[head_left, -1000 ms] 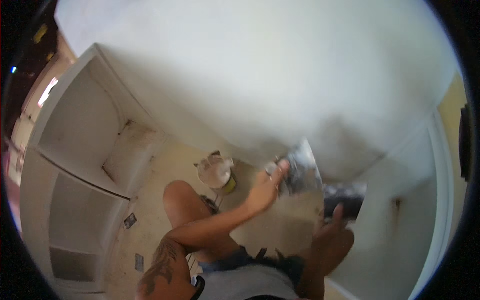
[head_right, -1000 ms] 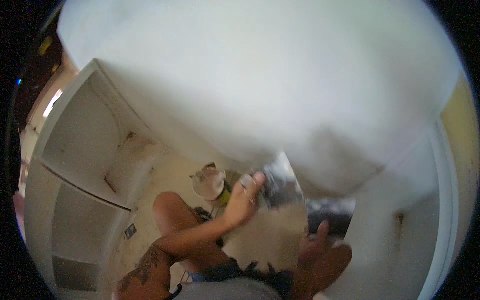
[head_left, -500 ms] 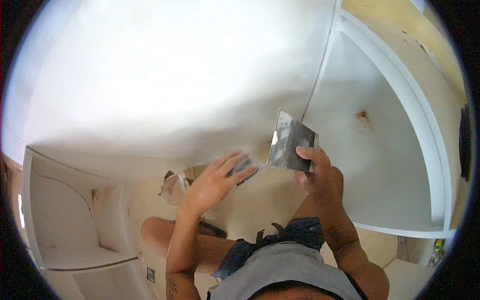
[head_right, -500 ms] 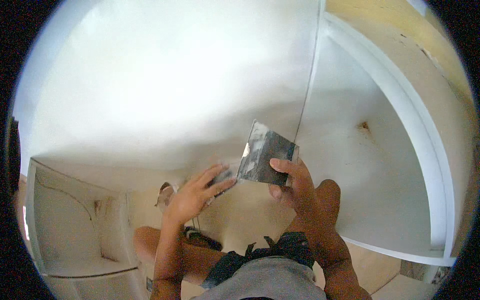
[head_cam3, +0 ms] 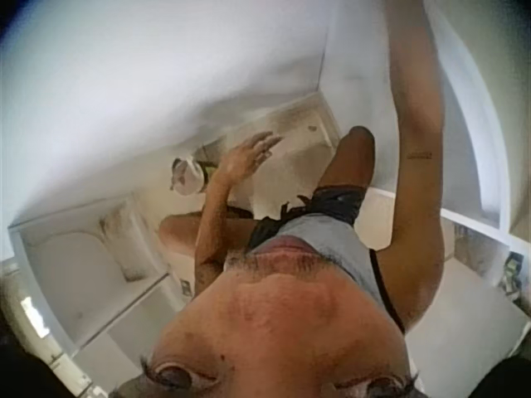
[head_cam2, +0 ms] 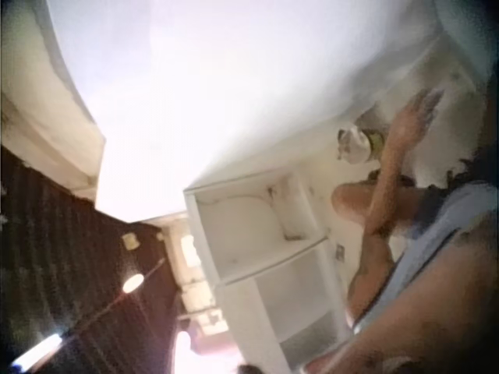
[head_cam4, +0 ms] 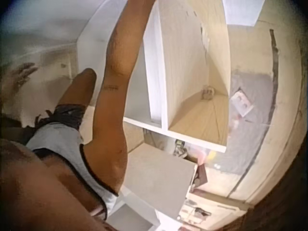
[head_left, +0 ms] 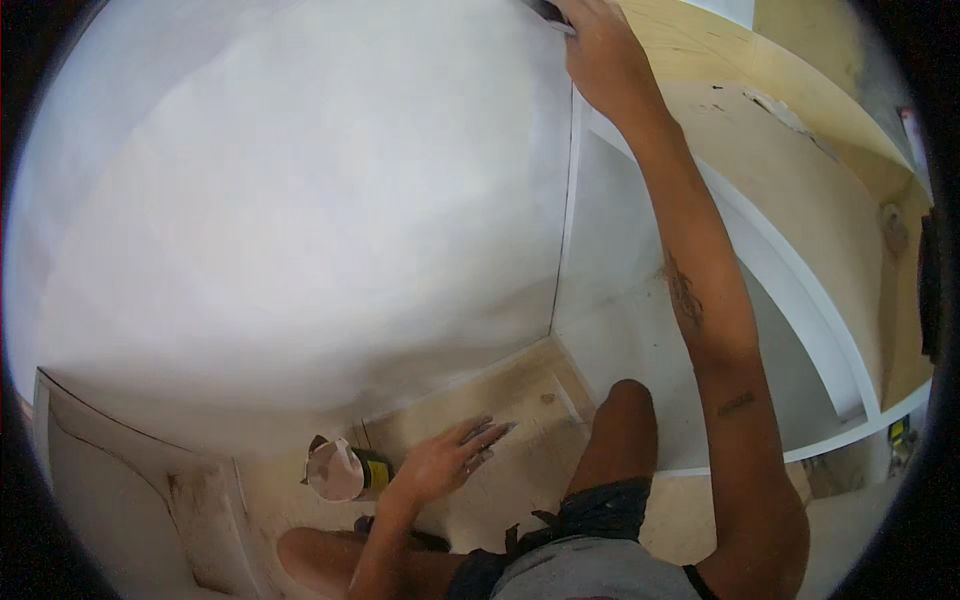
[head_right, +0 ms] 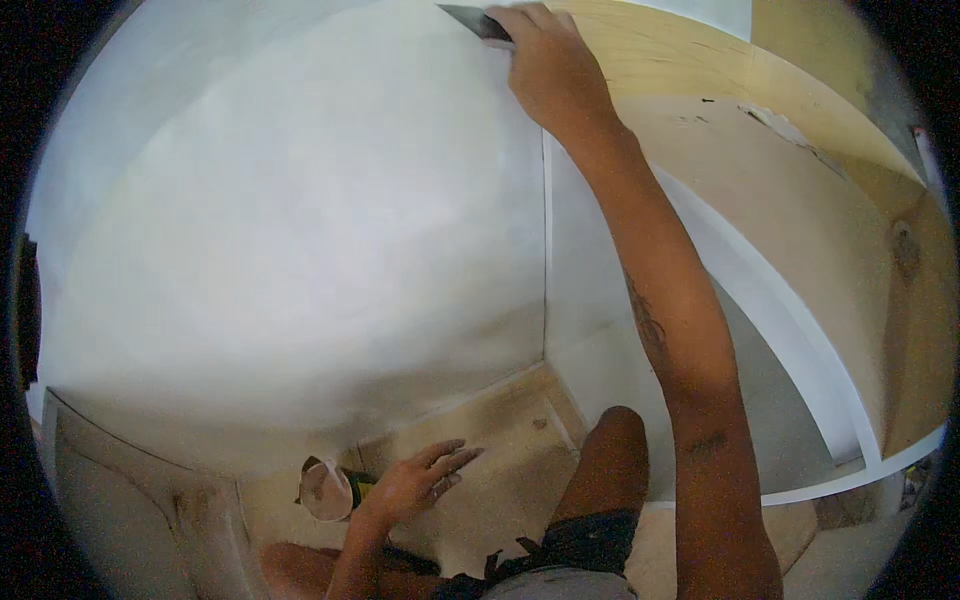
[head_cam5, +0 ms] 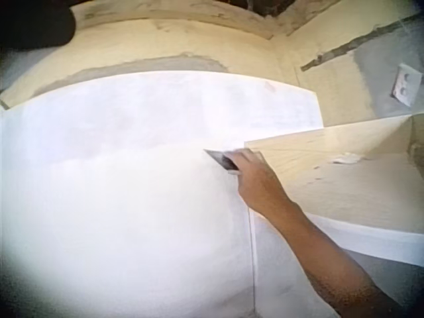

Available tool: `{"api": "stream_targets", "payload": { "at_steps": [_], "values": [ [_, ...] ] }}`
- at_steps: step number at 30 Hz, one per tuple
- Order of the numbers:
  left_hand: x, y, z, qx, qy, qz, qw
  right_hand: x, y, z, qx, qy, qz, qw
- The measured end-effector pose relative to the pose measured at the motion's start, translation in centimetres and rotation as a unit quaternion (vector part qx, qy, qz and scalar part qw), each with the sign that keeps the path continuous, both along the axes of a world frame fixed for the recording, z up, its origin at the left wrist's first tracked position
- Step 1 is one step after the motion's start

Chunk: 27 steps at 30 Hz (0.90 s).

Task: Applying and smoothing joint compound over seams in a wall structure using putty knives.

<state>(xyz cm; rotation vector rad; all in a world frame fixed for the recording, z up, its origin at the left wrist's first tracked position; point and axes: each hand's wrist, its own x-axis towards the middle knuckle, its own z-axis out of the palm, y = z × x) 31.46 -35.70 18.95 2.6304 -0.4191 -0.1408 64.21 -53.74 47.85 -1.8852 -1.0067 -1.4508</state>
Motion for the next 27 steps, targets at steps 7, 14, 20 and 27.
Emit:
{"api": "stream_targets", "payload": {
  "at_steps": [7,14,20,27],
  "values": [
    [0.1,0.1,-1.1,0.032,-0.020,0.004,0.999,2.8,2.5,-1.6,0.034,-0.109,-0.094,0.989],
    [1.0,-0.7,0.3,-0.041,0.034,0.022,0.998,3.0,1.7,-10.3,-0.034,-0.019,-0.083,0.996],
    [2.2,-1.6,1.7,-0.231,0.008,0.098,0.968,2.9,1.1,-18.9,-0.077,0.065,-0.048,0.994],
    [1.6,-2.8,-0.4,-0.400,0.090,0.319,0.854,-0.6,-0.4,-24.2,-0.132,0.188,-0.050,0.972]
  ]
}}
